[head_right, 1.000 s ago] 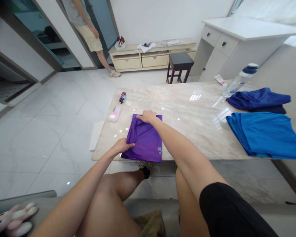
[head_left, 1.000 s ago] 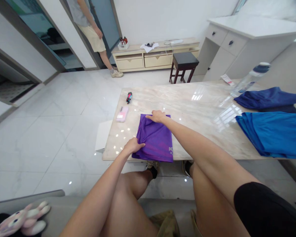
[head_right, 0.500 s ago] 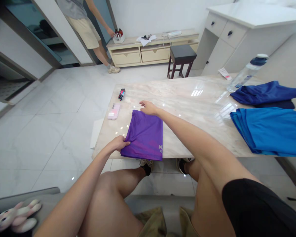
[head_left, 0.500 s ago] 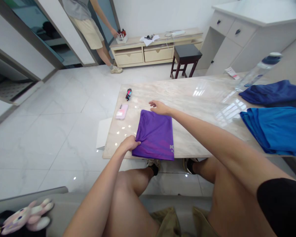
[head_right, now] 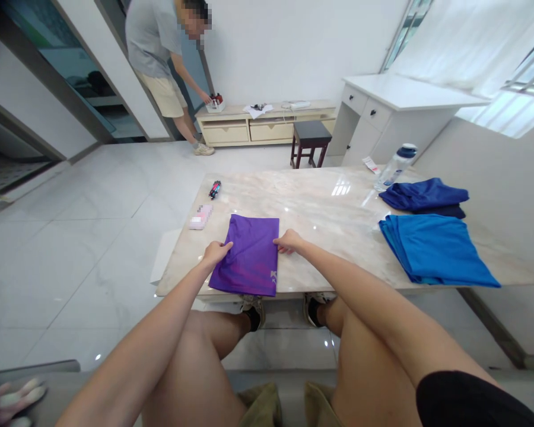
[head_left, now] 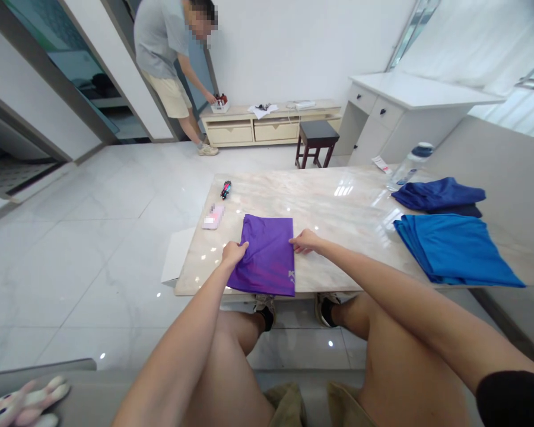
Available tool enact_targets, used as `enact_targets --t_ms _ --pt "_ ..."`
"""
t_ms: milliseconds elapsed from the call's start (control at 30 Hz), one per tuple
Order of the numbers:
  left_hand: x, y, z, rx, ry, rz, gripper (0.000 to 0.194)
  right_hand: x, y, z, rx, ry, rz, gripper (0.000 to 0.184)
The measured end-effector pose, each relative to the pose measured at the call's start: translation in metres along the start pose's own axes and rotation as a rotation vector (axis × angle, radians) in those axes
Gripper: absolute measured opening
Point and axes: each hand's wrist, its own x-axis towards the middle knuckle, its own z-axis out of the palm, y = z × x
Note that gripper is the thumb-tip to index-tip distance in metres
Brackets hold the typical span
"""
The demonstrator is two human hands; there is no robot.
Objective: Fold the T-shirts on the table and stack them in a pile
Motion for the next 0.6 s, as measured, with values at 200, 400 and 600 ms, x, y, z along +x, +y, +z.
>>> enact_targets --t_ms 200,400,600 --pt "0.012 -0.004 0.009 -0.276 -0.065 -0.059 0.036 0.009 -0.004 0.023 -0.102 0.031 0.102 0.046" --pt "0.010 -0.003 0.005 -0.575 -0.147 0.007 0.040 0.017 0.009 0.014 0.002 0.018 -0.169 0.040" --pt "-0.008 0.029 -0.020 -0.760 0.027 0.281 0.054 -0.005 -0.002 -0.042 0.310 0.055 -0.519 0.036"
